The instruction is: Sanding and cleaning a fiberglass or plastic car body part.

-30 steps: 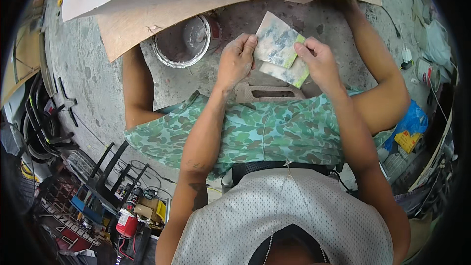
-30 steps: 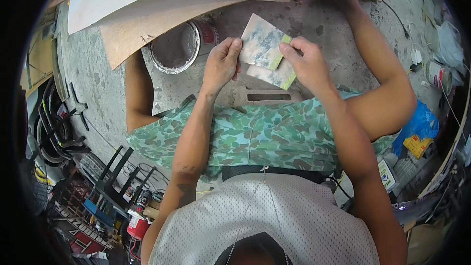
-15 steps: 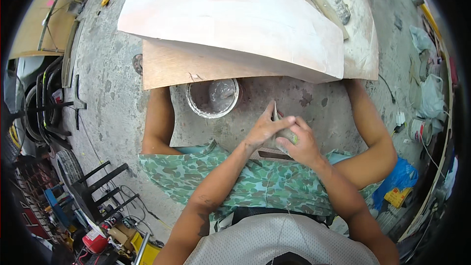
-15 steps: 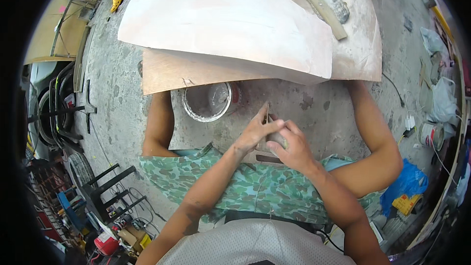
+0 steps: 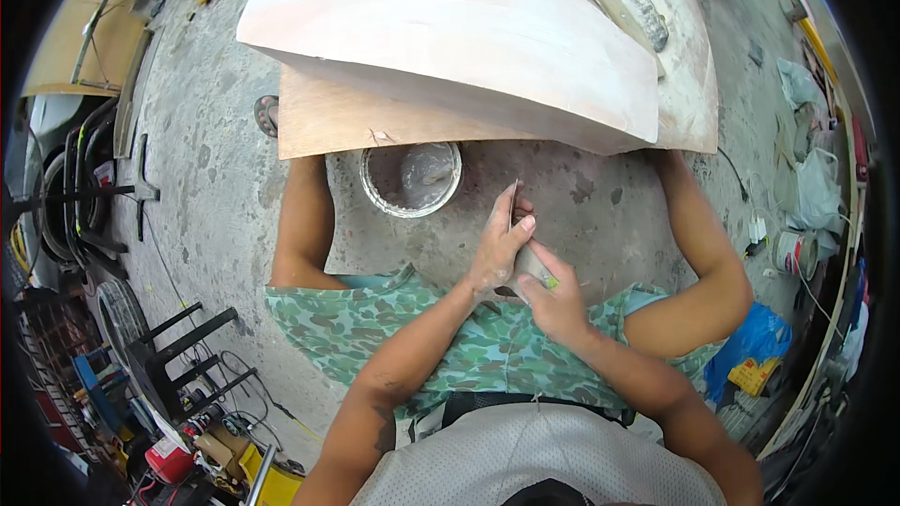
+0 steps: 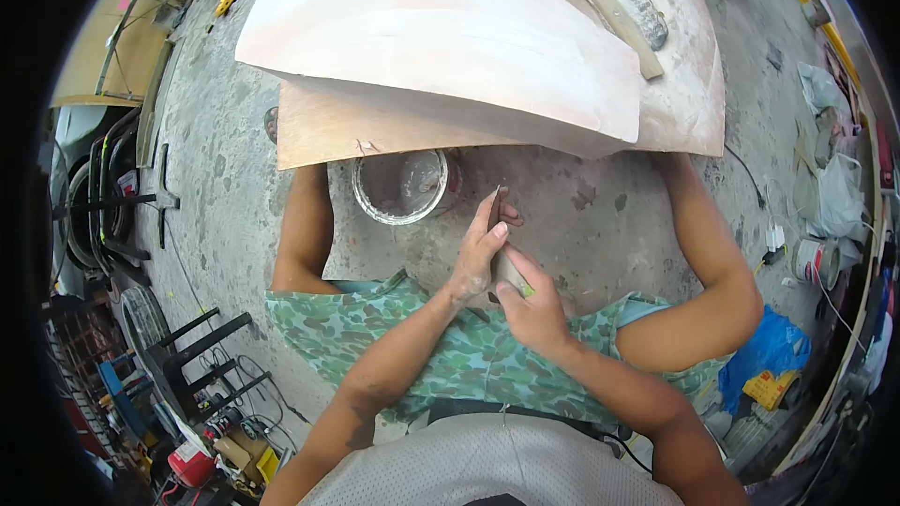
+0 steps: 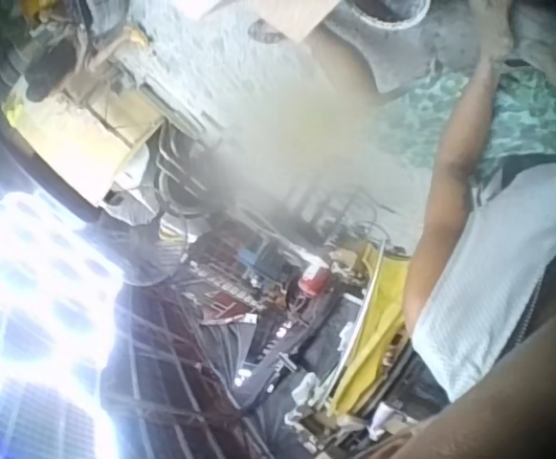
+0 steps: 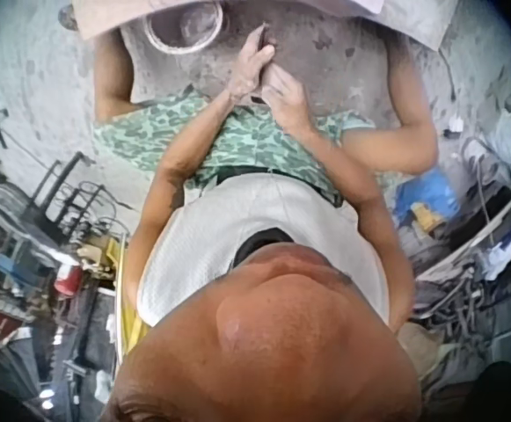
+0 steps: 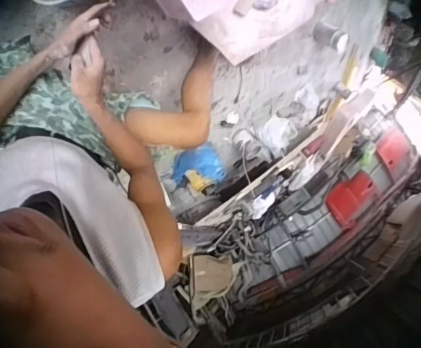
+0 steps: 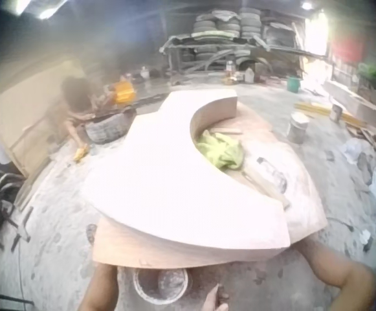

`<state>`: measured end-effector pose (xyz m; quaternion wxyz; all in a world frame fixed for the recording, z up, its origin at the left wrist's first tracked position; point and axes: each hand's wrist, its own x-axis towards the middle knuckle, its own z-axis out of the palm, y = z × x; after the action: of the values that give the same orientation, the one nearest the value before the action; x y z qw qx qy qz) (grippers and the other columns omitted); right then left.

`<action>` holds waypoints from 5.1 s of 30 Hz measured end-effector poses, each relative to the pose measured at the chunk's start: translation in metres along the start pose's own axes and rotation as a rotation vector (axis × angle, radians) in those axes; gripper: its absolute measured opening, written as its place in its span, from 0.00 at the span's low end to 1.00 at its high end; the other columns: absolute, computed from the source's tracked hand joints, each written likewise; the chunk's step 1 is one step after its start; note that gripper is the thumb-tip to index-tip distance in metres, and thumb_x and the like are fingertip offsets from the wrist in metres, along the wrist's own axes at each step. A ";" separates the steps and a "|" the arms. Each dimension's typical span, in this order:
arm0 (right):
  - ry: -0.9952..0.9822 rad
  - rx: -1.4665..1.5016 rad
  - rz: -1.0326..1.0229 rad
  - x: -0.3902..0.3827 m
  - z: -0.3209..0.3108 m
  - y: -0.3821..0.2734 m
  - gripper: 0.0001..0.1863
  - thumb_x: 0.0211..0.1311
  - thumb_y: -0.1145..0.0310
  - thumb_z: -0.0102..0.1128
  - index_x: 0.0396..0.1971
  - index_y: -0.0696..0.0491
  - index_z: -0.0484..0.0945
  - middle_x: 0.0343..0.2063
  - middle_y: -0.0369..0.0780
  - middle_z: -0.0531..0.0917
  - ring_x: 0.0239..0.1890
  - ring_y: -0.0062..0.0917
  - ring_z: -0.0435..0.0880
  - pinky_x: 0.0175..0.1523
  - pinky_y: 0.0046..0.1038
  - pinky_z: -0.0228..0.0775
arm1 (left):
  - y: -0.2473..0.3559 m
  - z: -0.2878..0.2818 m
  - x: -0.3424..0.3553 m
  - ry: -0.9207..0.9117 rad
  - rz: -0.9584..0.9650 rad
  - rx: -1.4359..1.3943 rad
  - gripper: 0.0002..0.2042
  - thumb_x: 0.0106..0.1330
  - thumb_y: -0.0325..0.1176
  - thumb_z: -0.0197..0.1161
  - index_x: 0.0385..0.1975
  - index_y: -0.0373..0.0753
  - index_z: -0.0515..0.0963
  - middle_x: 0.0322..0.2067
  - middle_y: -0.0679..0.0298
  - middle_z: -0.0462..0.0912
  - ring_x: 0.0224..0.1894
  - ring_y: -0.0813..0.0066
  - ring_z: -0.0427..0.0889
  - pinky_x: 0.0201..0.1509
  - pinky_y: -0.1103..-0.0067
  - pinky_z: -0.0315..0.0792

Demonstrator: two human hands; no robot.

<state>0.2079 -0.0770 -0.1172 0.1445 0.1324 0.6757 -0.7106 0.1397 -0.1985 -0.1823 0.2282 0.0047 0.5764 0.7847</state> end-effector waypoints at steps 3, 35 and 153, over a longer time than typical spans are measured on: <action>0.058 -0.161 -0.047 0.012 0.002 0.019 0.30 0.60 0.81 0.52 0.66 0.59 0.69 0.57 0.47 0.77 0.61 0.35 0.76 0.65 0.30 0.64 | -0.019 0.011 -0.010 0.040 0.037 0.151 0.38 0.66 0.48 0.60 0.70 0.30 0.56 0.56 0.54 0.69 0.59 0.64 0.68 0.67 0.72 0.61; 0.035 0.125 0.321 0.084 -0.097 0.044 0.24 0.57 0.50 0.75 0.33 0.57 0.78 0.32 0.36 0.82 0.35 0.21 0.80 0.41 0.25 0.72 | 0.031 -0.018 0.013 -0.036 -0.403 -0.009 0.12 0.74 0.35 0.59 0.44 0.30 0.80 0.39 0.58 0.85 0.39 0.74 0.84 0.46 0.76 0.80; 0.153 -0.074 -0.070 0.041 -0.068 -0.027 0.26 0.57 0.73 0.71 0.55 0.54 0.71 0.41 0.38 0.79 0.45 0.24 0.79 0.52 0.27 0.72 | 0.047 -0.001 0.014 -0.158 -0.343 -0.594 0.42 0.67 0.62 0.53 0.68 0.28 0.62 0.60 0.44 0.73 0.61 0.53 0.76 0.67 0.61 0.70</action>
<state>0.1595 -0.0089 -0.1119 0.0722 0.1571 0.7149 -0.6775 0.1098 -0.2050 -0.1435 0.3919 -0.0978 0.2960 0.8656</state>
